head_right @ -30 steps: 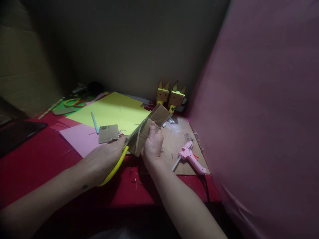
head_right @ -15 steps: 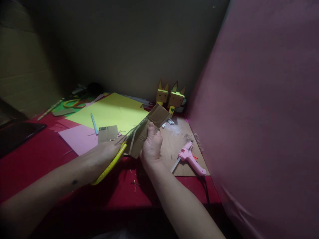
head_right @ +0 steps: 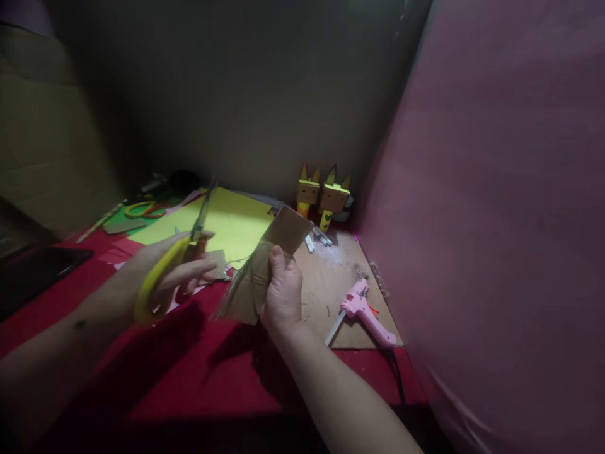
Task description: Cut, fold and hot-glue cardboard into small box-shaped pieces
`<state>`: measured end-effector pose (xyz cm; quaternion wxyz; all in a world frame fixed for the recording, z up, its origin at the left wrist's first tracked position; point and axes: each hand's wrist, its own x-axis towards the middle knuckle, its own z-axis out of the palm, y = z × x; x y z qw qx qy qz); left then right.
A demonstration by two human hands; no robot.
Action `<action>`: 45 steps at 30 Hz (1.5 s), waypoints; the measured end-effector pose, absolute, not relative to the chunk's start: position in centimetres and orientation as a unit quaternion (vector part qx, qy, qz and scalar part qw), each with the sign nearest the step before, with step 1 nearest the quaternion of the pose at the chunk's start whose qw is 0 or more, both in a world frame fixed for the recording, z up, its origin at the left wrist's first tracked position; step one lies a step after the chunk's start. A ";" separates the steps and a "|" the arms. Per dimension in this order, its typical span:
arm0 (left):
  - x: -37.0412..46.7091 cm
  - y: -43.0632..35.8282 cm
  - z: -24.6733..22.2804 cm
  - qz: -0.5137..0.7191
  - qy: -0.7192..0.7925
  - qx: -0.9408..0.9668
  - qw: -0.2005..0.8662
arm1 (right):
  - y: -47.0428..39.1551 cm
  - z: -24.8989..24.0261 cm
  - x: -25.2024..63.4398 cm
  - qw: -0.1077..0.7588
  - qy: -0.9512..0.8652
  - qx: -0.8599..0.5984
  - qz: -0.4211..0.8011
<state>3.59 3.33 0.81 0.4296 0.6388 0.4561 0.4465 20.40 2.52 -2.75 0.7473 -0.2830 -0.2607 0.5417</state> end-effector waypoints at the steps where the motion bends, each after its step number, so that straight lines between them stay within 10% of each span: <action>1: 4.2 3.6 1.5 0.453 0.438 0.633 0.451 | 2.2 -2.9 20.1 0.733 -0.276 -0.284 0.553; 10: 7.6 5.5 3.5 0.455 0.382 0.535 0.601 | 0.9 -3.7 19.2 0.690 -0.342 -0.283 0.572; 45: 6.5 4.3 1.7 0.493 0.322 0.546 0.596 | -1.2 -0.7 19.8 0.657 -0.512 -0.342 0.435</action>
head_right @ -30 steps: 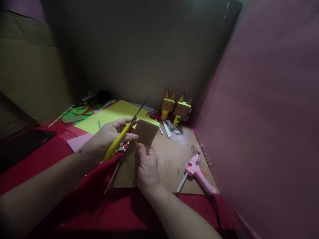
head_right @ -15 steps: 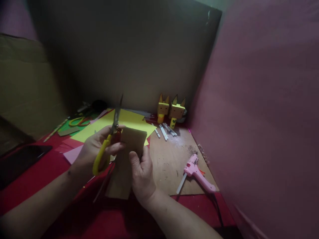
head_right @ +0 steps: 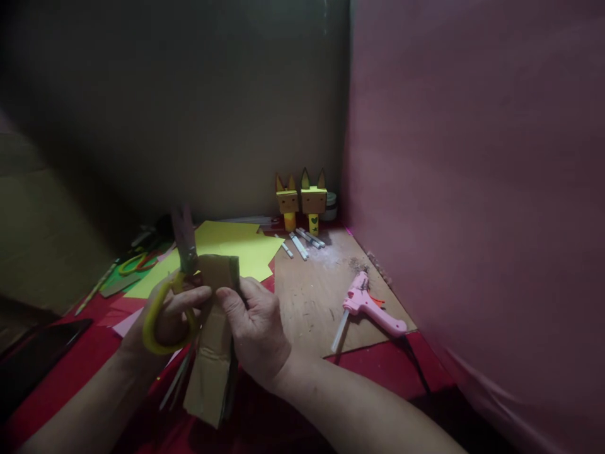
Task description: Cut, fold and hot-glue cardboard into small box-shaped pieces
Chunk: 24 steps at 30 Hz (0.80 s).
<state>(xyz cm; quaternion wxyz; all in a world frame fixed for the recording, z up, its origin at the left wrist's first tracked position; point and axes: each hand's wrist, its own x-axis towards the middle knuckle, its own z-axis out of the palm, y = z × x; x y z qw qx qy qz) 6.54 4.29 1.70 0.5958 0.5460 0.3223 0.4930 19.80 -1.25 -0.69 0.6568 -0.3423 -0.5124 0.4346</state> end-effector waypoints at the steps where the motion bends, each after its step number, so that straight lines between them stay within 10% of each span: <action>1: 6.6 4.3 1.7 0.495 0.325 0.546 0.592 | -1.3 -0.6 19.8 0.655 -0.514 -0.346 0.432; 24: 5.2 4.0 1.5 0.532 0.336 0.576 0.522 | -1.0 -0.5 20.4 0.692 -0.438 -0.227 0.526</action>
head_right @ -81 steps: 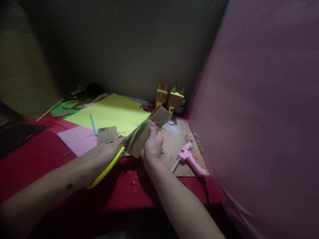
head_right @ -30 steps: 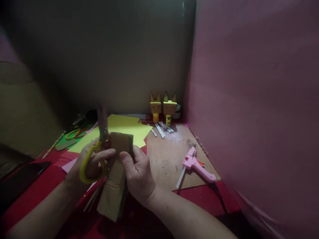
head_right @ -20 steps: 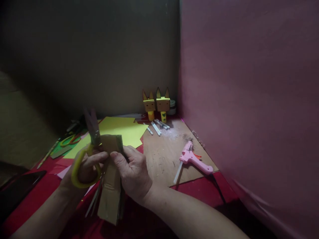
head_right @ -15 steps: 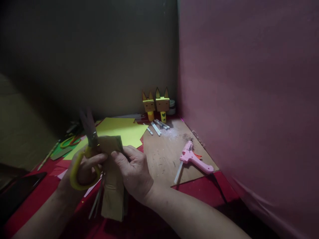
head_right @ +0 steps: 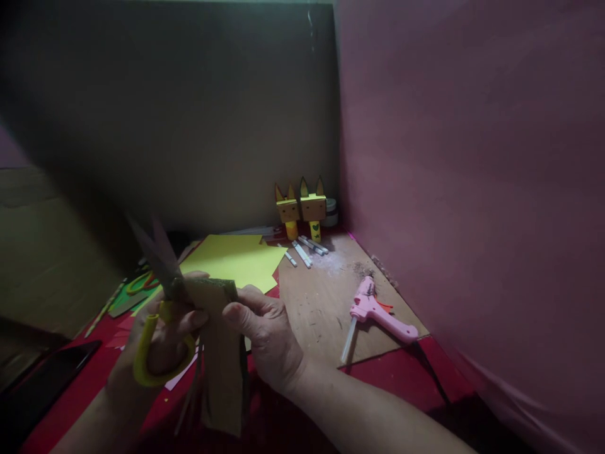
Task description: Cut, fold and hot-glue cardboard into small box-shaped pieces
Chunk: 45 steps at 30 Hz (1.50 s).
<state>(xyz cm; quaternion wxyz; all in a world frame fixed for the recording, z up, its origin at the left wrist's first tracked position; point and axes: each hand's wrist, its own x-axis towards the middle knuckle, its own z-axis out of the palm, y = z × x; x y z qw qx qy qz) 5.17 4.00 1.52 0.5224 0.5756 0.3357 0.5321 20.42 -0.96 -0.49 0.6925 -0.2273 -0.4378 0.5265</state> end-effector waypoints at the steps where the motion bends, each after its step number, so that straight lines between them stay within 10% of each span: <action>1: 5.1 4.1 1.4 0.537 0.334 0.574 0.521 | -1.0 -0.5 20.4 0.694 -0.436 -0.229 0.525; 41: 6.9 2.0 2.1 0.511 0.310 0.671 0.438 | 0.5 0.0 20.7 0.743 -0.274 -0.236 0.563; 45: 3.8 1.0 0.1 0.382 0.400 0.785 0.278 | 1.3 0.9 21.8 0.781 -0.220 -0.236 0.535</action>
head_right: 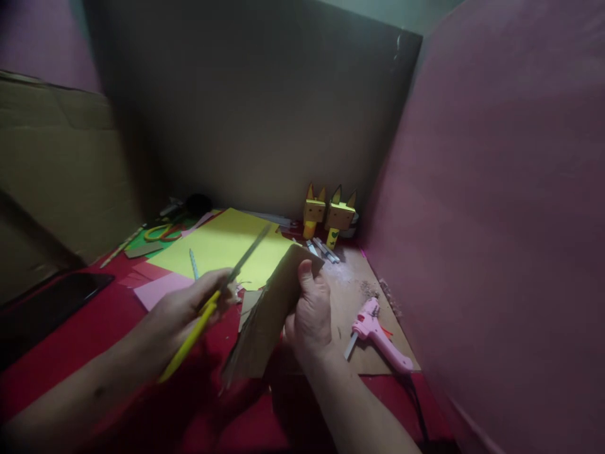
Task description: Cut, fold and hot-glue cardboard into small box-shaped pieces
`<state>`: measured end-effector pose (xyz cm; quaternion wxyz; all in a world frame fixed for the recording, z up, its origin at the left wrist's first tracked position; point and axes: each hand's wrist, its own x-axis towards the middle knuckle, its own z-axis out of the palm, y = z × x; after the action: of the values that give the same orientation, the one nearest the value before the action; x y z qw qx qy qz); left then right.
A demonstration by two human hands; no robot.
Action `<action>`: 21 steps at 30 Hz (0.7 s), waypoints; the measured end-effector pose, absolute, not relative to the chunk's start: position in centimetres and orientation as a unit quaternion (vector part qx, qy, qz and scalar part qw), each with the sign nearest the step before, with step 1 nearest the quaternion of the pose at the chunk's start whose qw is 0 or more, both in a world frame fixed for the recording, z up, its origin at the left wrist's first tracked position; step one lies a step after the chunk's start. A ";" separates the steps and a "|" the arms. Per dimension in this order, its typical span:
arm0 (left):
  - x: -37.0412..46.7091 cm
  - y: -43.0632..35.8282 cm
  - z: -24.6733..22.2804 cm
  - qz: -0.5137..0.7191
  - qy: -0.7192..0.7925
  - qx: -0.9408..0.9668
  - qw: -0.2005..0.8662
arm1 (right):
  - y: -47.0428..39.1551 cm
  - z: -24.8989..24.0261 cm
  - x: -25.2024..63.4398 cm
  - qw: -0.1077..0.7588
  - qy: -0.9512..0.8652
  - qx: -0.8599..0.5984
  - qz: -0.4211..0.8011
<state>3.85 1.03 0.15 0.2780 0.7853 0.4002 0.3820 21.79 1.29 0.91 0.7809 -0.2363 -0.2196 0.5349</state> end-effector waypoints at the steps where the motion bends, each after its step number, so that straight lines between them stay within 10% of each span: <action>1: 3.1 0.6 -0.8 0.350 0.412 0.812 0.221 | 1.5 1.1 22.1 0.789 -0.204 -0.240 0.528; 10: 1.4 -3.3 -4.1 0.291 0.417 0.855 -0.098 | 2.0 1.6 23.3 0.811 -0.202 -0.293 0.465; 21: 2.3 -3.5 -4.1 0.245 0.434 0.842 -0.206 | 2.1 1.3 23.9 0.827 -0.209 -0.294 0.432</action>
<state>2.34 -3.52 -4.07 -0.2061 0.8424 0.4336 0.2446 23.95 2.15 1.31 0.8266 -0.2941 -0.2093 0.4318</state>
